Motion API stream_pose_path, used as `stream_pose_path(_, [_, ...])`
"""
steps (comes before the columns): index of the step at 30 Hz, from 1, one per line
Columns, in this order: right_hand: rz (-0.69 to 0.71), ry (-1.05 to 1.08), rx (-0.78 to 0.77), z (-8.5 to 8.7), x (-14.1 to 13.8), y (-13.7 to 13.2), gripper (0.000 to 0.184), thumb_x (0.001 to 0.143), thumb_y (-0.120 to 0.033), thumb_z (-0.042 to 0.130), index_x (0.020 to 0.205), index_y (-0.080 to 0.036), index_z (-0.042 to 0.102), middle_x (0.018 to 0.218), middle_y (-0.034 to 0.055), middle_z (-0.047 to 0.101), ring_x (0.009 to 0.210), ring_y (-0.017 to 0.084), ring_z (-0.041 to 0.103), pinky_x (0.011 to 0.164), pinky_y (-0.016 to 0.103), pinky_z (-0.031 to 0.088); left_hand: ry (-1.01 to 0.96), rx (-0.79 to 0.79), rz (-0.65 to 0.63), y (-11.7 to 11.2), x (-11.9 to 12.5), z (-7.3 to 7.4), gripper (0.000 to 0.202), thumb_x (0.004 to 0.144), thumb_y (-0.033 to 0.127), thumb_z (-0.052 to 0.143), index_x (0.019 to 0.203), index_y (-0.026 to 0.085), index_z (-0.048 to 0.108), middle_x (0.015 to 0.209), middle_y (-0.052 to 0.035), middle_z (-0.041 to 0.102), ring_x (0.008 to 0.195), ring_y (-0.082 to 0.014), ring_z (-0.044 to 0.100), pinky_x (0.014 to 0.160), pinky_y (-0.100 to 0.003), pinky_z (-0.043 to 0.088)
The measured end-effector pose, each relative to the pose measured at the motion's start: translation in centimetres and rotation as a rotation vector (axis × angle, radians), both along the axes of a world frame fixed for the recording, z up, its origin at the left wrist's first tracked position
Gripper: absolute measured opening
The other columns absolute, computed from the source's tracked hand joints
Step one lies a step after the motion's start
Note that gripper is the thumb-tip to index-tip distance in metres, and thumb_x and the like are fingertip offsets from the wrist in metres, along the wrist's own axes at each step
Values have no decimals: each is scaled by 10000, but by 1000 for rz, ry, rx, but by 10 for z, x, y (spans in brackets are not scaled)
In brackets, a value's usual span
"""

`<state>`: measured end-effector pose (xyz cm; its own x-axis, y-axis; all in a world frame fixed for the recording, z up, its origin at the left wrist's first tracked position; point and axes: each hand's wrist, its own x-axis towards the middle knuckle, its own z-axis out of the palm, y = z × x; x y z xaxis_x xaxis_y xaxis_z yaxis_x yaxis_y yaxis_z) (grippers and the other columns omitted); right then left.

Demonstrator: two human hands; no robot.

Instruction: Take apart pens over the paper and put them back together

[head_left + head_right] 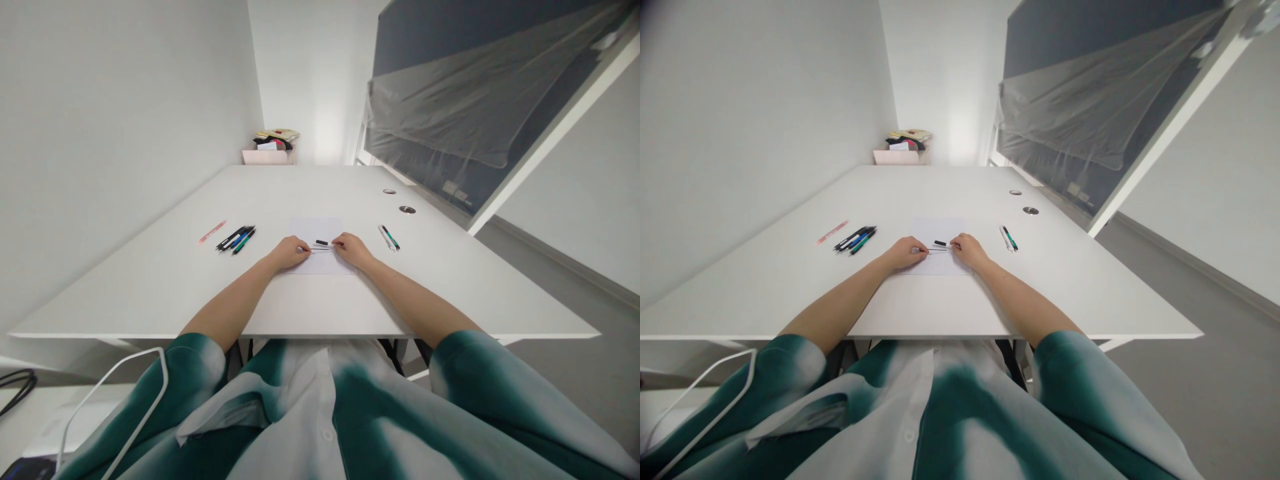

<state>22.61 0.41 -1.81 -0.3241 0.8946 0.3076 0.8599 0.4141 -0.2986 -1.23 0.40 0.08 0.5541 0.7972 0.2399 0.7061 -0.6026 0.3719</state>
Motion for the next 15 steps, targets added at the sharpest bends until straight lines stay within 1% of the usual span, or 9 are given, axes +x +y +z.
stream_pose_path(3, [24,-3,-28,-1,1,2,273,872,-160,549,1059,-119,743,1007,116,700,923,198,627,853,280,443,23,10,11,1,-2,0,230,798,257,601,928,213,786,957,-50,761,979,-234,650,961,-350,481])
stream_pose_path(5, [39,25,-19,-2,3,3,282,865,-168,545,1056,-110,743,997,118,702,908,204,624,846,293,444,33,12,18,0,-2,1,234,800,254,600,937,211,784,967,-45,761,985,-226,649,967,-342,478])
stream_pose_path(9, [73,123,86,-3,6,3,290,837,-152,526,1033,-143,740,988,106,699,948,226,605,886,342,445,35,12,23,-2,-1,3,236,804,256,597,944,217,782,977,-37,762,998,-221,649,978,-336,474])
stream_pose_path(12, [162,141,167,-2,4,-1,240,835,-197,572,1007,-165,736,982,103,689,966,240,586,904,370,436,14,9,18,-4,2,3,233,807,259,600,949,220,780,984,-36,762,1008,-221,648,981,-336,472])
stream_pose_path(15, [262,72,204,0,-1,-6,208,850,-253,611,991,-172,740,974,109,678,927,236,575,879,365,430,-19,1,-18,-5,7,2,236,819,274,595,956,211,776,982,-36,762,1005,-218,649,979,-337,471])
